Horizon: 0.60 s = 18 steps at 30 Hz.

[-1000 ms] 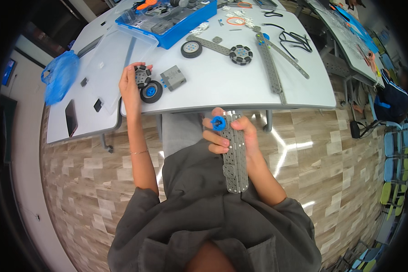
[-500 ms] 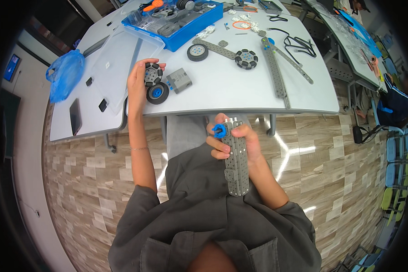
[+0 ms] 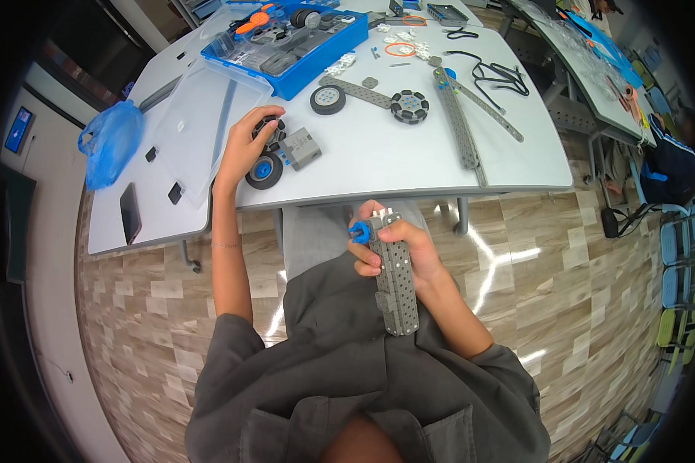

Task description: The person assembles a small wheeled robot using gray and blue plastic components. They connect beams, attach wheels, and secure a motor to the chassis, handling each part by hand.

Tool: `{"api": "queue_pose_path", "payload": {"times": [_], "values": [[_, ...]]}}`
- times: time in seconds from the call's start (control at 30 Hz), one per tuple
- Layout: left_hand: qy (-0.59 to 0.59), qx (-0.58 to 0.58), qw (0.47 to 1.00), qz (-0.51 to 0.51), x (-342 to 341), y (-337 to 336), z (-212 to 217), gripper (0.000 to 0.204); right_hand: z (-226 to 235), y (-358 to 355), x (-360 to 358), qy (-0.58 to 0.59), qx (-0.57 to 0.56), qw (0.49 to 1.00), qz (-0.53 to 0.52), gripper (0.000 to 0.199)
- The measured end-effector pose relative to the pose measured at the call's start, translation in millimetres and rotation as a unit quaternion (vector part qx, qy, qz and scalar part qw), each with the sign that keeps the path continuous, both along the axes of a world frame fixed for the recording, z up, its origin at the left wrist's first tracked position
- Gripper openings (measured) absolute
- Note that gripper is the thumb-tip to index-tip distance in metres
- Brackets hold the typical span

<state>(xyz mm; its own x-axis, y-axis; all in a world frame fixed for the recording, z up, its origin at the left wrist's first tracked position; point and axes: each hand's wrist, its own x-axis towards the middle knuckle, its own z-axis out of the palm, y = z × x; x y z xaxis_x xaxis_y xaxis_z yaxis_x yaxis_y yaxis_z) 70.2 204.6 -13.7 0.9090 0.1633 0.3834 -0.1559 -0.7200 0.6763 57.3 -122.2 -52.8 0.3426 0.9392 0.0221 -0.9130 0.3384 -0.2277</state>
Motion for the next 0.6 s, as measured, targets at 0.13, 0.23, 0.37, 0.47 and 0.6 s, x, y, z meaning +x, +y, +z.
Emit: {"api": "queue_pose_path", "payload": {"times": [0.13,0.23,0.37,0.47,0.6], "values": [[-0.008,0.022,1.000,0.001,-11.8,1.6,0.9,0.038,0.7,0.6,-1.5,-0.010,-0.007,1.000,-0.001,0.030],[-0.043,0.018,0.999,-0.001,-16.5,3.7,-0.8,0.045,1.1,1.2,-2.6,-0.015,-0.033,0.999,-0.018,0.032],[-0.116,-0.010,0.993,0.025,-16.1,1.1,-8.1,0.048,0.2,1.5,-2.4,-0.029,-0.016,0.999,-0.012,0.030],[-0.132,-0.017,0.991,0.034,-16.7,-3.8,-11.5,0.047,-1.0,1.0,-1.7,-0.046,-0.025,0.999,-0.014,0.029],[-0.131,0.022,0.990,0.047,-23.9,-13.9,-9.2,0.045,-1.6,0.8,-1.6,-0.052,-0.032,0.998,-0.016,0.030]]}}
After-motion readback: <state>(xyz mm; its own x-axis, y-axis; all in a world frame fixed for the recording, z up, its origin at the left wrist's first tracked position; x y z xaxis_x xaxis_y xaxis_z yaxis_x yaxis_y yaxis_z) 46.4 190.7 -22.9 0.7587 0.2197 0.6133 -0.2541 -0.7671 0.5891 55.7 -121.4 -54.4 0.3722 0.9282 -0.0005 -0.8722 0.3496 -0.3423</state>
